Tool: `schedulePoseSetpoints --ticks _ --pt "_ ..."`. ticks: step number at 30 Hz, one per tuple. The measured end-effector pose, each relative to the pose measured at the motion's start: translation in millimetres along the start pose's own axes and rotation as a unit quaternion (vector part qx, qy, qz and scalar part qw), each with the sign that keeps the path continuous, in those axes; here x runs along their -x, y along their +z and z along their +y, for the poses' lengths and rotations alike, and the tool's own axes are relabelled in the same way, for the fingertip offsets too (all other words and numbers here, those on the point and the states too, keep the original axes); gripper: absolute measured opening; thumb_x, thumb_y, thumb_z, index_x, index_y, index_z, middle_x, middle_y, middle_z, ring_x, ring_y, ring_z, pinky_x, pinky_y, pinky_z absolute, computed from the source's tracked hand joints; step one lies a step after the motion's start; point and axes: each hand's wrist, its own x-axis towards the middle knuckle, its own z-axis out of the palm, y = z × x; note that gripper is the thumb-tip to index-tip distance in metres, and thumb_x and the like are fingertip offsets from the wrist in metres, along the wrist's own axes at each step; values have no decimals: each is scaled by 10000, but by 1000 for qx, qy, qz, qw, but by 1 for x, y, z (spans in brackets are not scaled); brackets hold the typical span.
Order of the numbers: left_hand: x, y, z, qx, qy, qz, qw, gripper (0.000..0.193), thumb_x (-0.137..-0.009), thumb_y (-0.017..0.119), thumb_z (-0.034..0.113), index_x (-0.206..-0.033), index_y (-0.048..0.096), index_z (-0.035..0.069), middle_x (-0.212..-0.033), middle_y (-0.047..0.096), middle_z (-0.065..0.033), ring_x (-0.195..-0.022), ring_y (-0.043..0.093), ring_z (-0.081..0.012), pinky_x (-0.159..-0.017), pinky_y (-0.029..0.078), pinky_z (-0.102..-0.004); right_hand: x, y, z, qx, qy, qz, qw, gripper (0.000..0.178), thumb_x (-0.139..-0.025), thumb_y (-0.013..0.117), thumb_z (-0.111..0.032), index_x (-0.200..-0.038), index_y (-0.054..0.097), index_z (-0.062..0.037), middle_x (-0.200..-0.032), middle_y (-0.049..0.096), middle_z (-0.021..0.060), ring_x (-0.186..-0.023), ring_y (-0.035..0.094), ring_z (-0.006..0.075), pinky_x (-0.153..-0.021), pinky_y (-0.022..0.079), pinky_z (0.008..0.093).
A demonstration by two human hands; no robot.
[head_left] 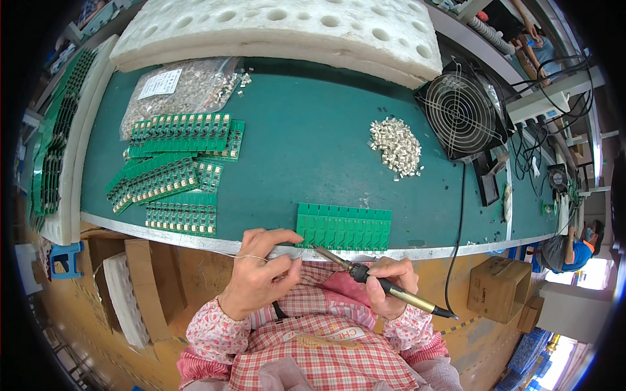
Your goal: The person assembles and solders small electronic components onto green printed circuit boards (PCBs) using a soldering iron and solder wire, with a cooling fan to assist the process.
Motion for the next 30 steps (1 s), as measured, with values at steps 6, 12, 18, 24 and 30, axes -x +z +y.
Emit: schedulePoseSetpoints --ticks 6,12,18,24,30 --pt "2 1 -4 14 7 6 1000 223 -649 707 8 -563 505 45 -1030 648 -94 -794 567 -252 -672 439 -346 1 -1 -2 2 12 -7 1000 188 -763 697 -32 -866 544 6 -636 617 87 -499 575 139 -470 456 254" --pt "2 1 -5 23 15 10 1000 247 -647 708 7 -541 489 45 -1021 653 -104 -797 592 -241 -678 444 -346 3 0 -5 -16 3 54 998 170 -763 667 3 -881 551 38 -645 613 108 -513 587 161 -473 461 264" --pt "2 3 -6 29 11 22 999 273 -648 707 2 -528 466 45 -1020 653 -103 -780 597 -233 -669 445 -341 0 1 -5 -3 8 9 1000 184 -814 633 -41 -927 497 9 -660 598 118 -521 576 154 -476 460 267" --pt "1 2 -4 20 -6 20 1000 291 -654 714 -6 -530 455 44 -1014 652 -103 -758 587 -228 -672 447 -334 2 8 0 -21 21 18 999 197 -762 695 -13 -889 547 15 -647 620 99 -498 566 138 -462 447 256" --pt "1 3 -4 13 -1 20 1000 291 -652 719 -7 -541 455 45 -992 657 -93 -744 586 -227 -687 448 -338 2 10 0 -11 31 11 999 199 -764 704 -26 -884 548 4 -649 622 86 -497 561 123 -468 453 253"
